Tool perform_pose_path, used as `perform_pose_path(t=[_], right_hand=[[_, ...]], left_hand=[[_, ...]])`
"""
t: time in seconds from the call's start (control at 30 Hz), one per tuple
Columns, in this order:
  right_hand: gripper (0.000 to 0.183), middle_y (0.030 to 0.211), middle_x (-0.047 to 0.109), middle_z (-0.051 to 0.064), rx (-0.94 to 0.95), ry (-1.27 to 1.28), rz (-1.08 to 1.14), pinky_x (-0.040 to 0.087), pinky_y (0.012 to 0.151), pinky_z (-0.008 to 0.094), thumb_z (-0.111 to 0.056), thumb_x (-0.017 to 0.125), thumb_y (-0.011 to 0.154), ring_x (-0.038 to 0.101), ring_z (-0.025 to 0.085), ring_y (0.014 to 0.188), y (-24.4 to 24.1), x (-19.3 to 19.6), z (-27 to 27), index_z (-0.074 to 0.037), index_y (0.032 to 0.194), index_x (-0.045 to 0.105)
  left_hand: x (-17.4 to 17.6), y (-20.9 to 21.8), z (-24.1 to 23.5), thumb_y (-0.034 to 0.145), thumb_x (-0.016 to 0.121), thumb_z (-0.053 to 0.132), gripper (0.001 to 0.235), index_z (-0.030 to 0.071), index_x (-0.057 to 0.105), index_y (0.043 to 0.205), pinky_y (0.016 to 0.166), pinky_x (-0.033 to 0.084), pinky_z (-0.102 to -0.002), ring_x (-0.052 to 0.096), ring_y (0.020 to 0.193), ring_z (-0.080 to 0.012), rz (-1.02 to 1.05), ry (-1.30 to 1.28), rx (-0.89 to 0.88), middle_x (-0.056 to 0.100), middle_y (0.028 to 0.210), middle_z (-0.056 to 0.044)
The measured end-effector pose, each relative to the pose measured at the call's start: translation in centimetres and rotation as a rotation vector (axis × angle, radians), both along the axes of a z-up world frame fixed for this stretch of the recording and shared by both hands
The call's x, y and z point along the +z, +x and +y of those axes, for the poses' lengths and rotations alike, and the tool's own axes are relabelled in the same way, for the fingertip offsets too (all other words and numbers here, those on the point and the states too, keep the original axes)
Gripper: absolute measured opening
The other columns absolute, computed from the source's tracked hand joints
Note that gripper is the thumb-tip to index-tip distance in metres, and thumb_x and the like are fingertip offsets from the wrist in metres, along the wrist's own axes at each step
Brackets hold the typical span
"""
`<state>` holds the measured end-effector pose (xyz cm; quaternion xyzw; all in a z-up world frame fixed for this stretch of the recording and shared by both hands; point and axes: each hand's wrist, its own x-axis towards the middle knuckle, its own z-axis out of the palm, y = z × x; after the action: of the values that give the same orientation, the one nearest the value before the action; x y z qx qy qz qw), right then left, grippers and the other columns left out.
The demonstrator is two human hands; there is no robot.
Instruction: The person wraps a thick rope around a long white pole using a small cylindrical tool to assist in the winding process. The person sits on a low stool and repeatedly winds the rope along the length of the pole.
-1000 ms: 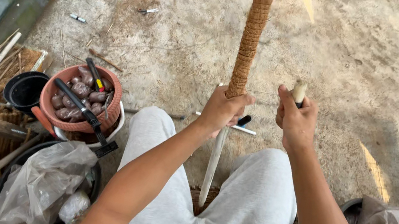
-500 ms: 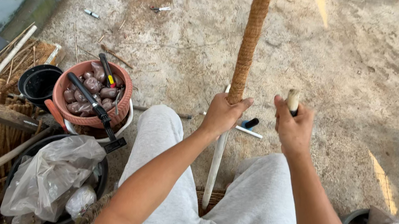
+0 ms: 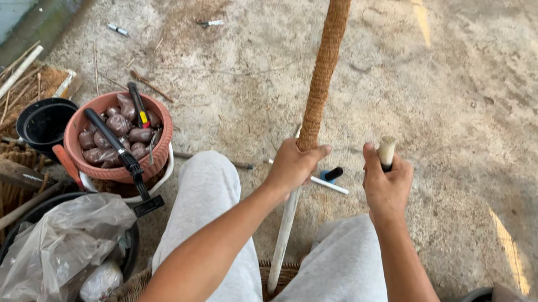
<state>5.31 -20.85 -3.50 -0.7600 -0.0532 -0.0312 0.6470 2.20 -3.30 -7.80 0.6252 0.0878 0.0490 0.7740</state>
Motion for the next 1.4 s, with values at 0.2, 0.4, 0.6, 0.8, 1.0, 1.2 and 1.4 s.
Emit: perform_pose_path(t=[0.2, 0.4, 0.6, 0.8, 1.0, 1.2, 1.4], right_hand=[[0.048, 0.051, 0.046, -0.004, -0.027, 0.019, 0.095, 0.025, 0.035, 0.026, -0.033, 0.071, 0.099, 0.036, 0.005, 0.039, 0.1, -0.1, -1.5, -0.012, 0.062, 0.048], [0.048, 0.049, 0.047, -0.004, 0.039, -0.066, -0.001, 0.025, 0.033, 0.026, -0.033, 0.067, 0.1, 0.035, 0.005, 0.037, -0.9, -0.9, -3.0, -0.015, 0.059, 0.049], [0.049, 0.046, 0.049, -0.006, 0.305, -0.45, -0.589, 0.026, 0.033, 0.026, -0.025, 0.066, 0.102, 0.037, 0.007, 0.035, -4.0, 1.0, -4.4, -0.016, 0.056, 0.052], [0.012, 0.059, 0.064, -0.006, 0.246, -0.878, -0.948, 0.035, 0.036, 0.028, -0.021, 0.069, 0.089, 0.052, 0.007, 0.042, -5.8, 7.9, -4.5, -0.017, 0.079, 0.074], [0.022, 0.054, 0.061, -0.006, 0.364, -1.258, -0.824, 0.036, 0.035, 0.031, -0.029, 0.071, 0.097, 0.048, 0.008, 0.039, -5.1, 12.4, -6.0, -0.019, 0.077, 0.074], [0.015, 0.054, 0.058, -0.004, 0.626, -1.108, -0.741, 0.036, 0.039, 0.029, -0.021, 0.07, 0.096, 0.044, 0.007, 0.041, -2.1, 14.9, -6.1, -0.016, 0.082, 0.073], [0.015, 0.066, 0.064, -0.002, 0.744, -0.87, -0.728, 0.041, 0.041, 0.023, -0.021, 0.072, 0.097, 0.056, 0.002, 0.05, 0.7, 14.6, -7.1, -0.01, 0.086, 0.072]], left_hand=[[0.0, -0.4, 0.3, 0.095, 0.072, 0.026, 0.036, 0.011, 0.053, 0.068, 0.036, 0.036, -0.029, 0.041, 0.038, -0.0067, 0.036, -0.097, -0.005, 0.048, 0.052, 0.005], [-0.1, -0.2, 0.1, 0.094, 0.071, 0.025, 0.038, 0.013, 0.051, 0.064, 0.037, 0.037, -0.029, 0.045, 0.038, -0.0079, 0.03, -0.069, 0.018, 0.048, 0.05, 0.004], [4.1, 2.0, -1.8, 0.091, 0.069, 0.021, 0.029, 0.006, 0.062, 0.067, 0.047, 0.047, -0.039, 0.059, 0.046, -0.0185, -0.081, 0.399, 0.131, 0.061, 0.055, -0.006], [11.4, 4.9, -5.3, 0.086, 0.072, 0.026, 0.018, 0.009, 0.074, 0.081, 0.062, 0.057, -0.046, 0.072, 0.065, -0.0352, -0.134, 0.919, 0.051, 0.072, 0.07, -0.017], [10.7, 4.9, -6.9, 0.091, 0.069, 0.022, 0.013, 0.011, 0.074, 0.086, 0.06, 0.06, -0.043, 0.075, 0.067, -0.0302, -0.365, 1.446, -0.084, 0.074, 0.075, -0.012], [8.7, 2.6, -6.3, 0.097, 0.055, 0.015, 0.019, 0.009, 0.069, 0.108, 0.053, 0.059, -0.039, 0.074, 0.059, -0.0229, -0.424, 1.68, -0.479, 0.072, 0.07, -0.009], [8.5, 0.2, -3.5, 0.091, 0.057, 0.012, 0.019, 0.012, 0.069, 0.077, 0.047, 0.057, -0.039, 0.071, 0.054, -0.0221, -0.794, 1.72, -0.51, 0.068, 0.062, -0.005]])
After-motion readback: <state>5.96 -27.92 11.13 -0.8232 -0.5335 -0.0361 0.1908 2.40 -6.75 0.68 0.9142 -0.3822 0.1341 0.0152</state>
